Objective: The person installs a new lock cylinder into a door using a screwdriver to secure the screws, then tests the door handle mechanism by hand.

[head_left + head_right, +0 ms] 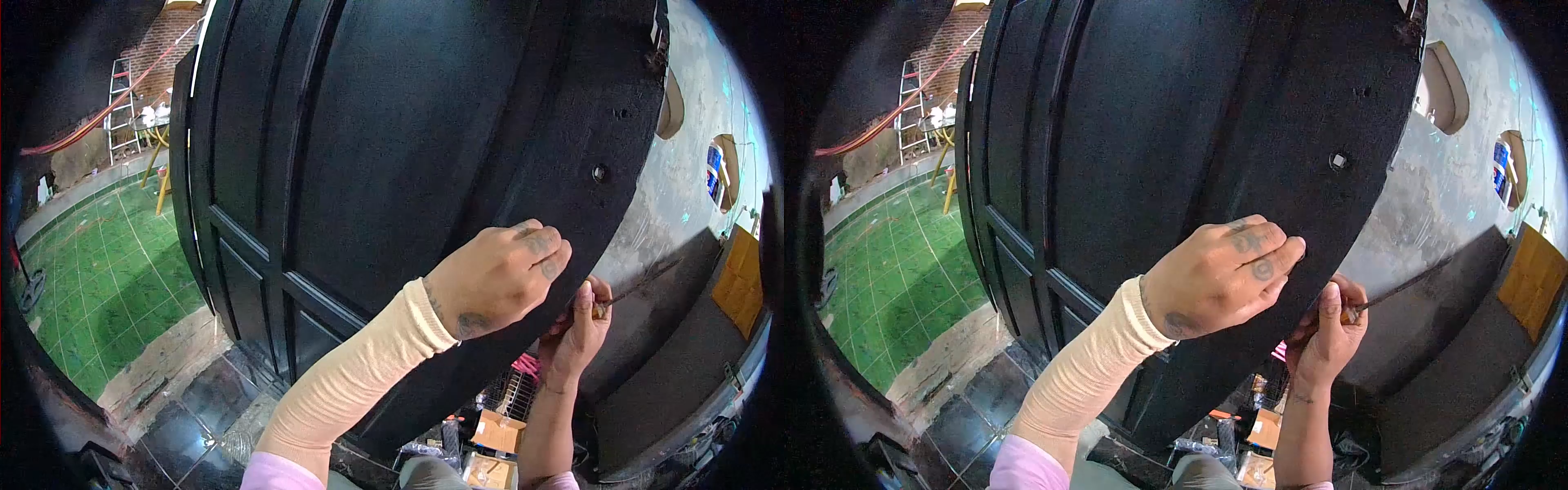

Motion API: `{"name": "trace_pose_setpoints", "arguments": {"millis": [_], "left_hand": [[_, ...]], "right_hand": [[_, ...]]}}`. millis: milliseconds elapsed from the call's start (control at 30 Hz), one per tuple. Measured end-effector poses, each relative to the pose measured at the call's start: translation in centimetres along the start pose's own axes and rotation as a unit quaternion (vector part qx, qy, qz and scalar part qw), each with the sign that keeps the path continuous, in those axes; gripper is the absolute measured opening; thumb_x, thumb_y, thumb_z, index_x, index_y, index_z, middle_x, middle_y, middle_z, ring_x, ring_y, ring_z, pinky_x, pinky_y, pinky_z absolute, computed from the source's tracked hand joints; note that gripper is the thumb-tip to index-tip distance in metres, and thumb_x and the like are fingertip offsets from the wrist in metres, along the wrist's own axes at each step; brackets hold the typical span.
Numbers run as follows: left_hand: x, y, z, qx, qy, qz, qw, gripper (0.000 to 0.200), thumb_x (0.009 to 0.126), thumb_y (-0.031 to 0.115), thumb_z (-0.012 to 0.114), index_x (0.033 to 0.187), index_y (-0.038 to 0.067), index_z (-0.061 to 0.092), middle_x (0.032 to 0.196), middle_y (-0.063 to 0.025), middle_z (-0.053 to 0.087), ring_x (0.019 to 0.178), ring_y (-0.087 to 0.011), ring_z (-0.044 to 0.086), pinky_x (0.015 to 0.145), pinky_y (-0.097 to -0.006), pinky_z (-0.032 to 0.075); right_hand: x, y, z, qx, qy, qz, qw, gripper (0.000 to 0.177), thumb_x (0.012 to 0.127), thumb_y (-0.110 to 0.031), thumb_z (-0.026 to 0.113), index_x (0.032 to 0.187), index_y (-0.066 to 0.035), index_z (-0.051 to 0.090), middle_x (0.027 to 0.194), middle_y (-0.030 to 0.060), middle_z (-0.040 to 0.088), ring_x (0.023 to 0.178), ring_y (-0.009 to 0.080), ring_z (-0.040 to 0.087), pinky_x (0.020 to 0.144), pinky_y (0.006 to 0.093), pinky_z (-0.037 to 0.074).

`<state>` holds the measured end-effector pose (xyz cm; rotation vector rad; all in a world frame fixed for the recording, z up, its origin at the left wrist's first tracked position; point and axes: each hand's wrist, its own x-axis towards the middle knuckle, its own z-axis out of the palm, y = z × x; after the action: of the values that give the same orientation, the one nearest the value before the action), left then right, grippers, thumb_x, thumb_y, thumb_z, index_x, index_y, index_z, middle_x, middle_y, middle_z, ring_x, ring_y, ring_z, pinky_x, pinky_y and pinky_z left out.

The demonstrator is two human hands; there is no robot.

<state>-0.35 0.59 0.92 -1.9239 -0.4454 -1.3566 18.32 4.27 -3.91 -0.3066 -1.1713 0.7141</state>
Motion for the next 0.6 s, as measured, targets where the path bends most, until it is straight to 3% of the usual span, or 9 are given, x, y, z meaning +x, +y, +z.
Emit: {"name": "trace_pose_setpoints", "arguments": {"millis": [600], "left_hand": [[-0.38,-0.18,0.56,-0.027,0.009,-0.03,0.999,0.039,0.078,0.005,0.078,0.113,-0.005,0.066,0.1,-0.0154,0.067,0.091,-0.027,0.069,0.077,-0.033,0.061]], "right_hand": [[-0.21,-0.16,0.39,-0.072,0.005,-0.059,0.996,0.012,0.1,-0.015,0.065,0.107,-0.004,0.066,0.075,-0.0024,0.061,0.048,0.0003,0.049,0.039,0.0161,0.038]]}}
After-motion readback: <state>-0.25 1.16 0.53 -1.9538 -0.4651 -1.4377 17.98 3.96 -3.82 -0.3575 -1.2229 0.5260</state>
